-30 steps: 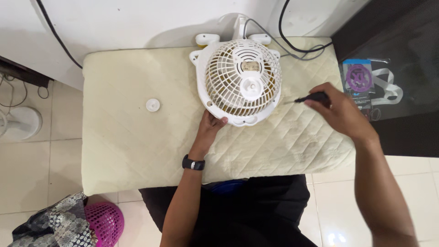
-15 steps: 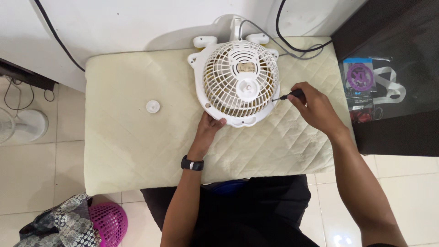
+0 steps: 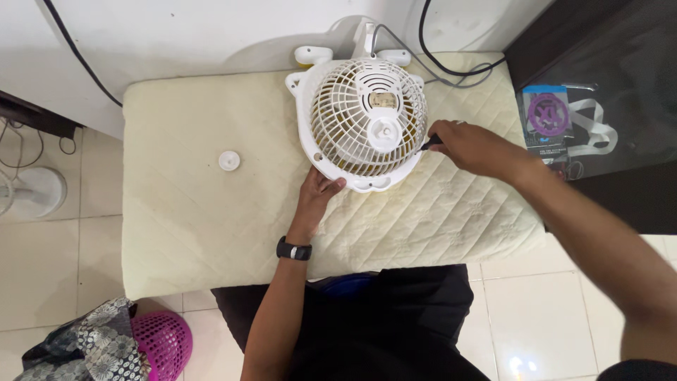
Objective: The person uses a screwdriver to remove screws from the base of a white electric fan placed on a mattress. They loosen and remove several screws from the fan's mounting bracket and base, then set the screwdriver down and continue handling the fan components.
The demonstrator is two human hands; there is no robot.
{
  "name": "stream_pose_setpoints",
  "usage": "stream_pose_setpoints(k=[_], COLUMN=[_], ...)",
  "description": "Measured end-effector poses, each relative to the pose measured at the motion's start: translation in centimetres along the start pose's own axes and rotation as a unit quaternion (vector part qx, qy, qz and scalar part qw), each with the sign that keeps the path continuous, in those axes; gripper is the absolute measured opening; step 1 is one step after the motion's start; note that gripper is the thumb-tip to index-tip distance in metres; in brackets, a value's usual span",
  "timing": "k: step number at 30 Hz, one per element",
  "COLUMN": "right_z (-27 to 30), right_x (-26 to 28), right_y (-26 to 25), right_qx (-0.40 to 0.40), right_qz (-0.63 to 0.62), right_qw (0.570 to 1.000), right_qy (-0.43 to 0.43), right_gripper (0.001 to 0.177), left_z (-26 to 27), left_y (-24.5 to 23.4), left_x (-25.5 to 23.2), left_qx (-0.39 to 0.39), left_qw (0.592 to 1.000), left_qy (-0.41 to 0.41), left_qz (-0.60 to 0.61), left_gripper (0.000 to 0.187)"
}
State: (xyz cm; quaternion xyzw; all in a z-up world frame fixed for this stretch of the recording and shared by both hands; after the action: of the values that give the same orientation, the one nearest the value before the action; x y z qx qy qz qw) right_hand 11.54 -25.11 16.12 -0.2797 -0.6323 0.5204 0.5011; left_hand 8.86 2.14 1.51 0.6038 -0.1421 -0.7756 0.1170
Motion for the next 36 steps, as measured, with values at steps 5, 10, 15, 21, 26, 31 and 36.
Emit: stream_pose_setpoints(k=[5, 10, 15, 21, 26, 31, 36], right_z=[-1.1, -1.7, -2.1, -2.4, -2.8, -2.1, -1.0], right_x=[-0.5, -0.4, -0.8, -1.4, -1.2, -3.3, -3.7], right_y=[0.0, 0.8, 0.9, 1.4, 1.4, 2.6, 2.2], right_qx=[0.048, 0.084, 0.129, 0.178, 0.123, 0.130, 0.105], right_qz=[0.067, 0.074, 0.089, 0.115, 0.044, 0.097, 0.075], right_qw=[0.995, 0.990, 0.987, 0.977, 0.991, 0.986, 0.984], right_qy=[-0.052, -0.091, -0.021, 0.032, -0.021, 0.050, 0.126], right_gripper=[0.033, 0.030, 0.035, 0.035, 0.034, 0.039, 0.041], left_z=[-0.1, -0.3, -0.5, -0.2, -0.4, -0.1, -0.4], left_y=[-0.2, -0.3, -0.4, -0.4, -0.2, -0.5, -0.2], left_x=[0.1, 0.5, 0.7, 0.8, 0.6, 1.0, 0.7], left_qx=[-0.004, -0.004, -0.005, -0.001, 0.001, 0.004, 0.011], left_qw=[1.000, 1.000, 1.000, 1.000, 1.000, 1.000, 1.000], left_qy=[0.001, 0.005, 0.003, -0.004, 0.012, 0.007, 0.024], left_qz=[0.004, 0.005, 0.006, 0.004, 0.002, 0.001, 0.001], left_gripper=[0.075, 0.074, 0.074, 0.072, 0.073, 0.071, 0.073])
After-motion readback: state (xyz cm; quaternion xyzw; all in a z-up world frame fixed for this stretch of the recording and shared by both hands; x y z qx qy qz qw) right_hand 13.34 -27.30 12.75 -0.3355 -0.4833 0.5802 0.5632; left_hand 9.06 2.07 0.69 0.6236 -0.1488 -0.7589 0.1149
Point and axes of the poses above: each hand's wrist, its own z-axis away from the middle knuckle, its own y-axis out of the palm, x = y × z, the point moved 7 cm from there along -z, towards the middle knuckle, and after that the axes turned 12 degrees about -x, right-handed, at the moved point
